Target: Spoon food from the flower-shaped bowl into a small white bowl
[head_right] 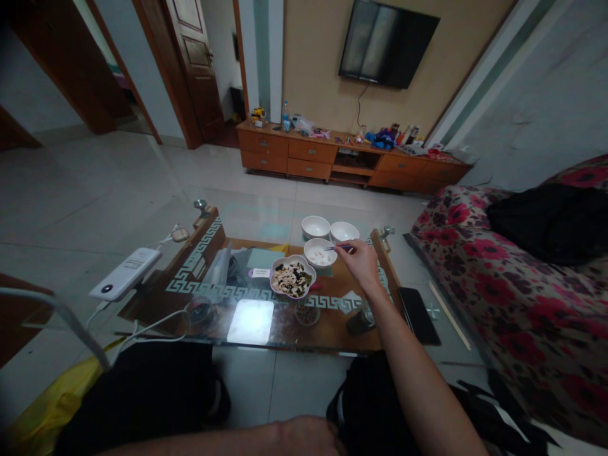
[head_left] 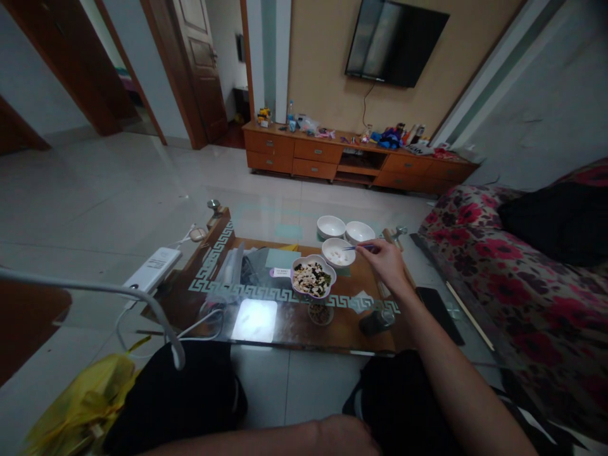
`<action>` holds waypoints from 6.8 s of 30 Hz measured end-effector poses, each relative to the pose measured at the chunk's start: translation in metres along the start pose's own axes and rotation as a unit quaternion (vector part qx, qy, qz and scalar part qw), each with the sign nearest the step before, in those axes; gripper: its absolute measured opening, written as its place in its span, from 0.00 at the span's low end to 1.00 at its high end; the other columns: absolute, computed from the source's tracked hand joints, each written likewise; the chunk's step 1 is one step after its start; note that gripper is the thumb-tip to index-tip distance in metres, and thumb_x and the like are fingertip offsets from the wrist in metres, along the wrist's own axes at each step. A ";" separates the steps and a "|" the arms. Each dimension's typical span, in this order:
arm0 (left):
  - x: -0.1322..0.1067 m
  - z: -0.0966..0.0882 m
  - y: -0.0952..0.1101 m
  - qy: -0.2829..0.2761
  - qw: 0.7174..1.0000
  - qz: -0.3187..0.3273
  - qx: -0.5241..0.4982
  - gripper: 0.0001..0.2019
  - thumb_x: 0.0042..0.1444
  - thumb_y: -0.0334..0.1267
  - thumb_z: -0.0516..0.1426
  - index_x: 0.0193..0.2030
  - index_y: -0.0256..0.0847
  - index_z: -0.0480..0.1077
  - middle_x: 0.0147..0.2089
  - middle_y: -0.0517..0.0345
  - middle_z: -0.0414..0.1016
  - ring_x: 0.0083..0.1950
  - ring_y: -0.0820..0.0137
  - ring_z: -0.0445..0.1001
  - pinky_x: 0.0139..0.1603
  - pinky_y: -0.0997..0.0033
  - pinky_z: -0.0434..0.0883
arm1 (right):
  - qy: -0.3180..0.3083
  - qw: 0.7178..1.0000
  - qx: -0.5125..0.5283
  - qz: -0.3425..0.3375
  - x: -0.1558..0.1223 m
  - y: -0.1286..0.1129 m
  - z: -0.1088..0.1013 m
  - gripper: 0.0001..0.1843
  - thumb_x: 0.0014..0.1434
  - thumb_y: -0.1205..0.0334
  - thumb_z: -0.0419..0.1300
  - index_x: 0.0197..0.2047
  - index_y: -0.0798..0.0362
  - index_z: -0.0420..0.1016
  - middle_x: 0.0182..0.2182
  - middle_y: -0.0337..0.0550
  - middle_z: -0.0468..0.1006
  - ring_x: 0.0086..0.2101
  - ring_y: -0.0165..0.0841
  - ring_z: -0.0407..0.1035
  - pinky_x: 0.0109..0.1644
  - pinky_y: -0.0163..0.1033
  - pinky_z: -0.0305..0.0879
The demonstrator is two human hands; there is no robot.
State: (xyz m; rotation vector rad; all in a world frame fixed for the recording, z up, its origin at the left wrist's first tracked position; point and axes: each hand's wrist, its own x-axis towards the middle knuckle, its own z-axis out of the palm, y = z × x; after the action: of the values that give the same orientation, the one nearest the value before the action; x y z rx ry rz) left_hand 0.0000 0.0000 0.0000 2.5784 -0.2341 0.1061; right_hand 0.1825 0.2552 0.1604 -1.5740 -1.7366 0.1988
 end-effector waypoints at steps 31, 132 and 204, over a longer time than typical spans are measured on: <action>-0.087 -0.037 -0.019 -0.236 0.837 -0.489 -0.067 0.32 0.58 0.49 0.71 0.64 0.32 0.74 0.56 0.27 0.77 0.59 0.41 0.77 0.66 0.41 0.68 | -0.250 0.961 -0.076 -0.088 -0.045 -0.041 0.021 0.07 0.67 0.62 0.67 0.48 0.46 0.84 0.37 0.40 0.88 0.36 0.39 0.82 0.39 0.36 0.66; -0.091 -0.028 -0.003 -0.211 0.832 -0.497 -0.129 0.31 0.59 0.50 0.69 0.64 0.34 0.75 0.57 0.30 0.78 0.60 0.40 0.77 0.66 0.41 0.69 | -0.152 0.983 -0.098 0.043 -0.052 -0.046 0.056 0.10 0.66 0.51 0.66 0.42 0.42 0.90 0.34 0.42 0.88 0.35 0.44 0.83 0.37 0.38 0.70; -0.088 -0.059 0.010 -0.223 0.831 -0.494 -0.120 0.29 0.65 0.48 0.68 0.65 0.30 0.72 0.59 0.29 0.76 0.62 0.43 0.75 0.70 0.43 0.67 | -0.245 0.926 -0.199 -0.207 -0.046 -0.056 0.049 0.16 0.77 0.57 0.56 0.46 0.49 0.86 0.39 0.45 0.85 0.36 0.35 0.77 0.34 0.37 0.56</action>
State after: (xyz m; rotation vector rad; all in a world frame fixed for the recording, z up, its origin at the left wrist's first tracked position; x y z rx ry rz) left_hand -0.0897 0.0353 0.0446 2.1213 0.8735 -0.8475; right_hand 0.1058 0.2193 0.1395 -1.4581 -2.5947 0.0251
